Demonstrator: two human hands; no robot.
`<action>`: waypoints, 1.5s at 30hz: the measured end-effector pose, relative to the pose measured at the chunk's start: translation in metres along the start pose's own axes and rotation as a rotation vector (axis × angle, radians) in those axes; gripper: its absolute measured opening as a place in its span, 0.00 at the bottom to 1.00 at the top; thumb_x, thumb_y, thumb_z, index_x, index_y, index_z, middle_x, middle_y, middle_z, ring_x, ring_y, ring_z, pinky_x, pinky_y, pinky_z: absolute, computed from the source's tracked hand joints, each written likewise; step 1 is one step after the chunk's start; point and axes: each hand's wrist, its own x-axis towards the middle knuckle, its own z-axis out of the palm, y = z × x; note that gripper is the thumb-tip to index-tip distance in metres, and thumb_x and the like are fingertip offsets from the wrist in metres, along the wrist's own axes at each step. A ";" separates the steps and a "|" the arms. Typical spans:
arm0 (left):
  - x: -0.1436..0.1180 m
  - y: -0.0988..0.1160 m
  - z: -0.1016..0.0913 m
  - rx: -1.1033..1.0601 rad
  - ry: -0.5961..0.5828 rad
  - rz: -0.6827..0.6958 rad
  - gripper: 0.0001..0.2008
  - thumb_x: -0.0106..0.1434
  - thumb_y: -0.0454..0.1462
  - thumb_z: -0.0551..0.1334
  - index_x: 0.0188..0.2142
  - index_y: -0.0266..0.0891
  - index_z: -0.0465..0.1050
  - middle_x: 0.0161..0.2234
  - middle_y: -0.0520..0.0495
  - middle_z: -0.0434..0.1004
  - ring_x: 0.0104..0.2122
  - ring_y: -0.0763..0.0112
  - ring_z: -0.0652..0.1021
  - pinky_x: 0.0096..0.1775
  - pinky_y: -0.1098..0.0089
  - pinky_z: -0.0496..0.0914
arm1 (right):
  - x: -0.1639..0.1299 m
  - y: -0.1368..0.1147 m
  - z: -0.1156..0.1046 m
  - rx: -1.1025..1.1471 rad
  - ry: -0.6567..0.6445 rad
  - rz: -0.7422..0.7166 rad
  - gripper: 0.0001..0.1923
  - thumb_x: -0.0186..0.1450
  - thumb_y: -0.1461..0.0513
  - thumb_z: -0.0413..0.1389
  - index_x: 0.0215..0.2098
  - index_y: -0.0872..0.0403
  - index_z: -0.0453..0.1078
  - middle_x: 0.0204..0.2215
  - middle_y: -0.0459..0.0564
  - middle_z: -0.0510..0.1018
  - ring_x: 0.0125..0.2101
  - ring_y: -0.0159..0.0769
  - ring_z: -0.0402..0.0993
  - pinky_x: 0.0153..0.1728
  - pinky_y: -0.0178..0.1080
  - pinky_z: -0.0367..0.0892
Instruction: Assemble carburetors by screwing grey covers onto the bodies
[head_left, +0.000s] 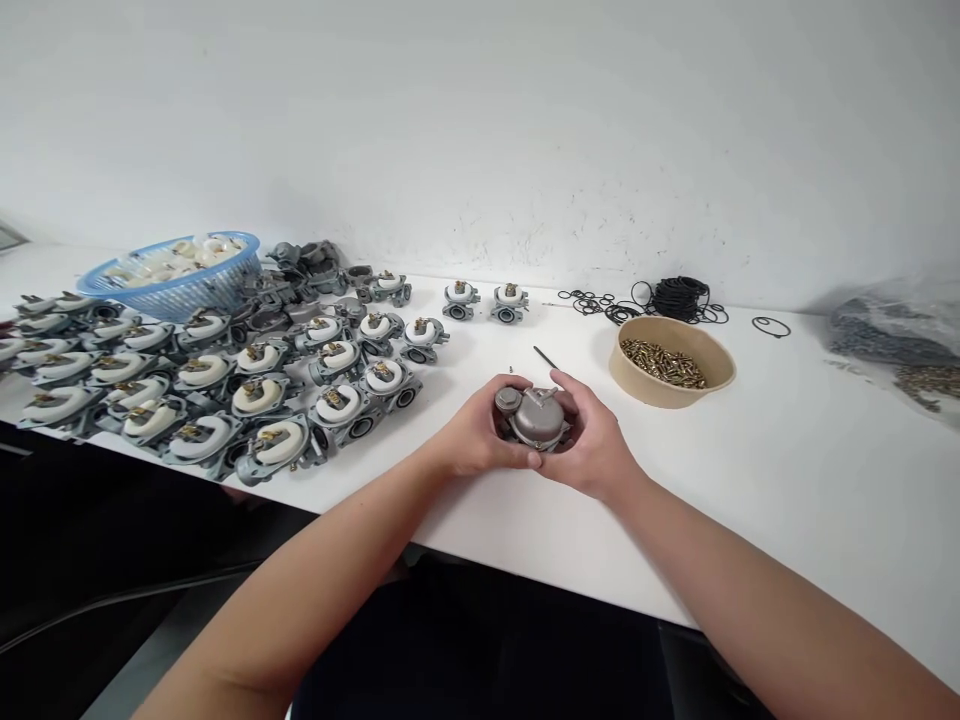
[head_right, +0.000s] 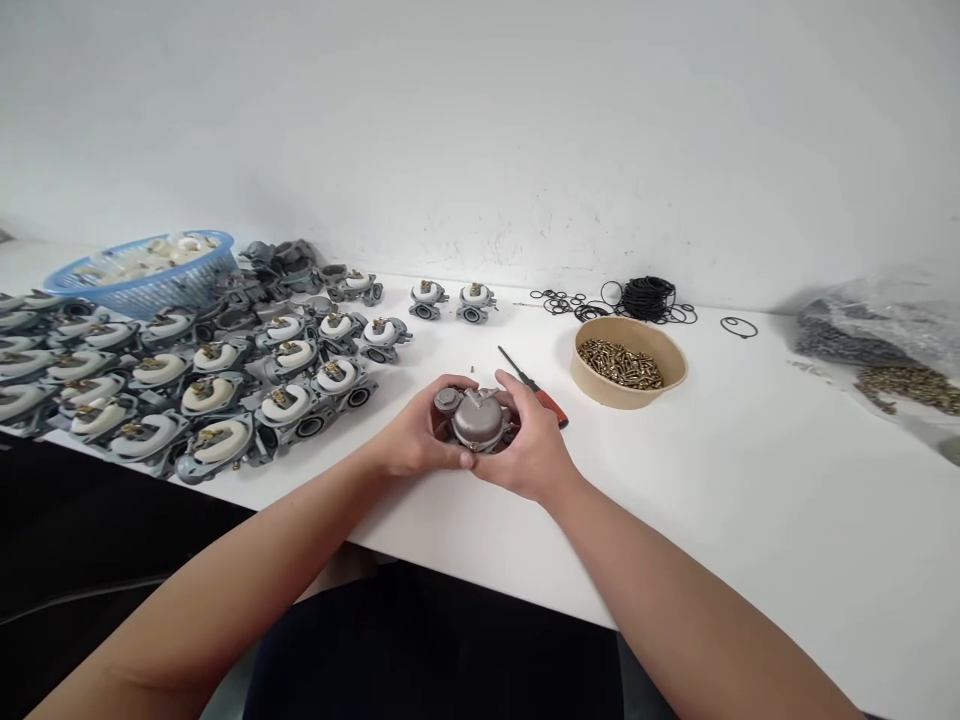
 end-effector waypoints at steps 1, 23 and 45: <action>0.000 -0.001 0.000 -0.031 -0.018 0.011 0.41 0.42 0.34 0.79 0.52 0.40 0.59 0.48 0.41 0.73 0.49 0.60 0.76 0.53 0.62 0.69 | 0.000 0.001 0.000 0.002 -0.004 0.001 0.56 0.42 0.52 0.71 0.64 0.56 0.56 0.51 0.62 0.73 0.50 0.54 0.74 0.47 0.50 0.75; 0.004 -0.022 -0.009 0.303 0.125 0.175 0.46 0.39 0.40 0.80 0.54 0.42 0.59 0.47 0.41 0.73 0.45 0.55 0.77 0.47 0.61 0.70 | 0.009 0.019 0.000 0.079 -0.117 -0.163 0.45 0.46 0.56 0.72 0.59 0.52 0.62 0.56 0.56 0.71 0.55 0.51 0.71 0.55 0.47 0.70; 0.008 -0.017 -0.005 0.221 0.076 0.254 0.40 0.40 0.41 0.79 0.49 0.39 0.63 0.42 0.42 0.77 0.41 0.56 0.79 0.43 0.61 0.72 | 0.012 0.017 0.004 -0.051 -0.063 -0.216 0.44 0.46 0.58 0.69 0.59 0.55 0.62 0.55 0.60 0.72 0.55 0.54 0.70 0.55 0.52 0.68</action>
